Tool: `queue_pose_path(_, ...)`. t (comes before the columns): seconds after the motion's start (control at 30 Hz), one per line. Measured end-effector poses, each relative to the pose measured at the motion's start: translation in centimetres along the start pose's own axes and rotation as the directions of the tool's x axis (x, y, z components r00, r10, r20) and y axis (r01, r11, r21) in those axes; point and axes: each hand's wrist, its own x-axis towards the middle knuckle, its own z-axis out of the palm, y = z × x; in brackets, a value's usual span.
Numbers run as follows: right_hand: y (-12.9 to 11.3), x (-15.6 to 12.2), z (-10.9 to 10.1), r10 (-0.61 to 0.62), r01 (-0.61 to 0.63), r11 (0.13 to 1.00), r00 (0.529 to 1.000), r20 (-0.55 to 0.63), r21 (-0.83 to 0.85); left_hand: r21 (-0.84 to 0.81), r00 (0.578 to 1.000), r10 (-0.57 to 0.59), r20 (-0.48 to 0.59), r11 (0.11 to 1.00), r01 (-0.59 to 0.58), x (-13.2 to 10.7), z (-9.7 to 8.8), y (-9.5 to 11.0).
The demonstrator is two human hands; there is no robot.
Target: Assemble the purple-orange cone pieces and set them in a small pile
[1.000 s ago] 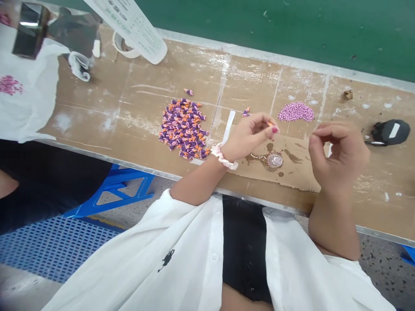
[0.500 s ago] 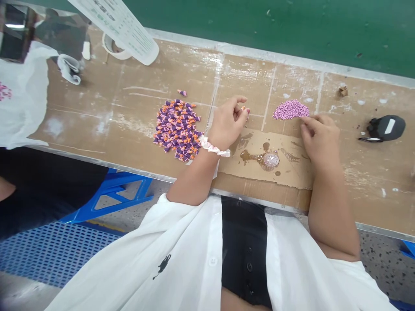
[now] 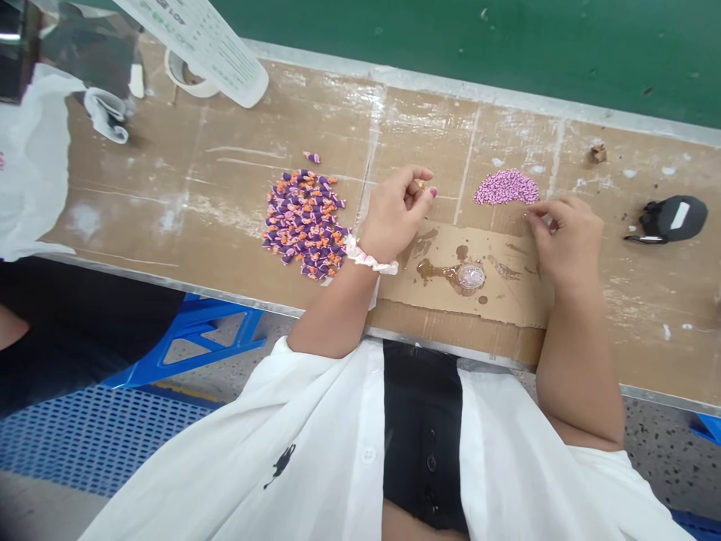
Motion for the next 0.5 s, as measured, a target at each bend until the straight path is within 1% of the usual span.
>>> queue_pose_path(0.2, 0.3, 0.2, 0.6, -0.015, 0.017, 0.999, 0.999, 0.035, -0.034, -0.005, 1.000, 0.004, -0.001, 1.000, -0.004, -0.2, 0.1, 0.2)
queue_pose_path(0.33, 0.5, 0.5, 1.3, -0.026, 0.031, 0.997, 0.998, 0.065, -0.071, -0.024, 1.000, 0.014, 0.020, 1.000, -0.013, -0.5, 0.2, 0.4)
queue_pose_path(0.43, 0.4, 0.6, 1.8, -0.052, 0.057, 0.997, 0.996, 0.078, -0.060, -0.060, 0.998, 0.066, 0.024, 0.996, -0.064, -0.7, 0.3, 0.5)
queue_pose_path(0.5, -0.1, 0.4, 1.8, -0.081, 0.083, 0.996, 0.995, 0.058, -0.017, -0.099, 0.993, 0.117, 0.015, 0.988, -0.115, -0.9, 0.5, 0.8)
